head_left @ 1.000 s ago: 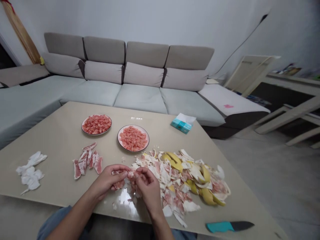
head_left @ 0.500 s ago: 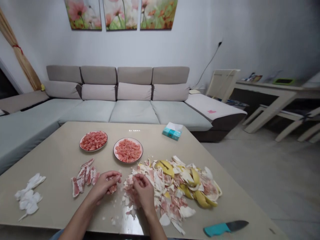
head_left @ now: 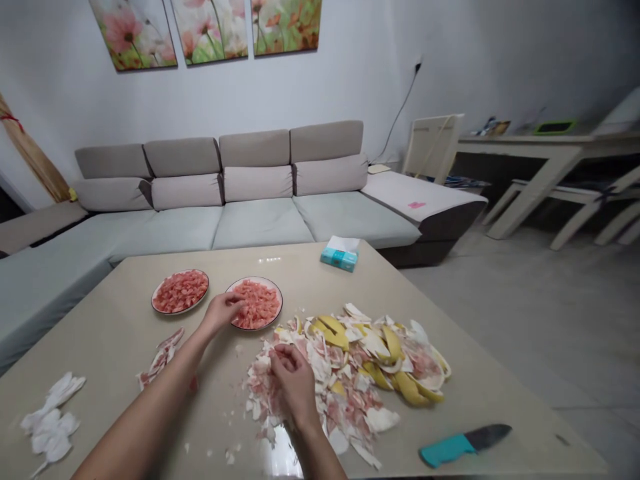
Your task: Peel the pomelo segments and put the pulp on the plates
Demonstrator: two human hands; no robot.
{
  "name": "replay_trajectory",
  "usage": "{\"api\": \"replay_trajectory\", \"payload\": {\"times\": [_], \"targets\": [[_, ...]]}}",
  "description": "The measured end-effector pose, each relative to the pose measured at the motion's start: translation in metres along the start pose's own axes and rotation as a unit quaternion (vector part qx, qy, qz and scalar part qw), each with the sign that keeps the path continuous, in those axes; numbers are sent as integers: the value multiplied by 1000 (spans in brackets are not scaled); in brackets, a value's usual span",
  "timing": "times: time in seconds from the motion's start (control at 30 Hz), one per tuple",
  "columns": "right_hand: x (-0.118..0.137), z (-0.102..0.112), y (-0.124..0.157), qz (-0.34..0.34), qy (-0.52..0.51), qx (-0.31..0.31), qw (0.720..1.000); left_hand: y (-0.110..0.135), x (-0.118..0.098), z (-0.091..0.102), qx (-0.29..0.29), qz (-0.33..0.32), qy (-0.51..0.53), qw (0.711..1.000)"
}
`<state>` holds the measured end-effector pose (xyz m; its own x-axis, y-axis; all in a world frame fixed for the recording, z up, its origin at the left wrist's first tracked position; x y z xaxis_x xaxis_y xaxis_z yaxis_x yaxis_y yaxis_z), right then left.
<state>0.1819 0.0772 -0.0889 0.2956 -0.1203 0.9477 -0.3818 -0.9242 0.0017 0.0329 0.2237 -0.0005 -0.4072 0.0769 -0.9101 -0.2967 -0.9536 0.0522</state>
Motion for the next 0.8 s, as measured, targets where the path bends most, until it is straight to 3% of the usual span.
{"api": "replay_trajectory", "payload": {"times": [0.17, 0.3, 0.57, 0.8], "targets": [[21, -3, 8, 33, 37, -8, 999, 51, 6, -22, 133, 18, 20, 991], [39, -9, 16, 105, 127, -1, 986, 83, 5, -44, 212, 34, 36, 976], [28, -13, 18, 106, 167, 21, 980, 87, 13, -48, 226, 44, 45, 972], [39, -25, 25, 136, 178, 43, 974, 97, 20, -48, 266, 92, 46, 958]]}}
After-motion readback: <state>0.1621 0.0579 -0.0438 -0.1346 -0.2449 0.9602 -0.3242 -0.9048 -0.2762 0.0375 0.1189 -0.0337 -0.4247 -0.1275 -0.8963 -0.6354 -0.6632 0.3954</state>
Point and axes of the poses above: each hand's wrist, its own y-axis away from the middle knuckle, its own z-axis out of the back of the hand, x = y × z, the point moved 7 cm from there along -y, towards the middle knuckle, and after that the axes turned 5 degrees about x, right-handed, at the moved point
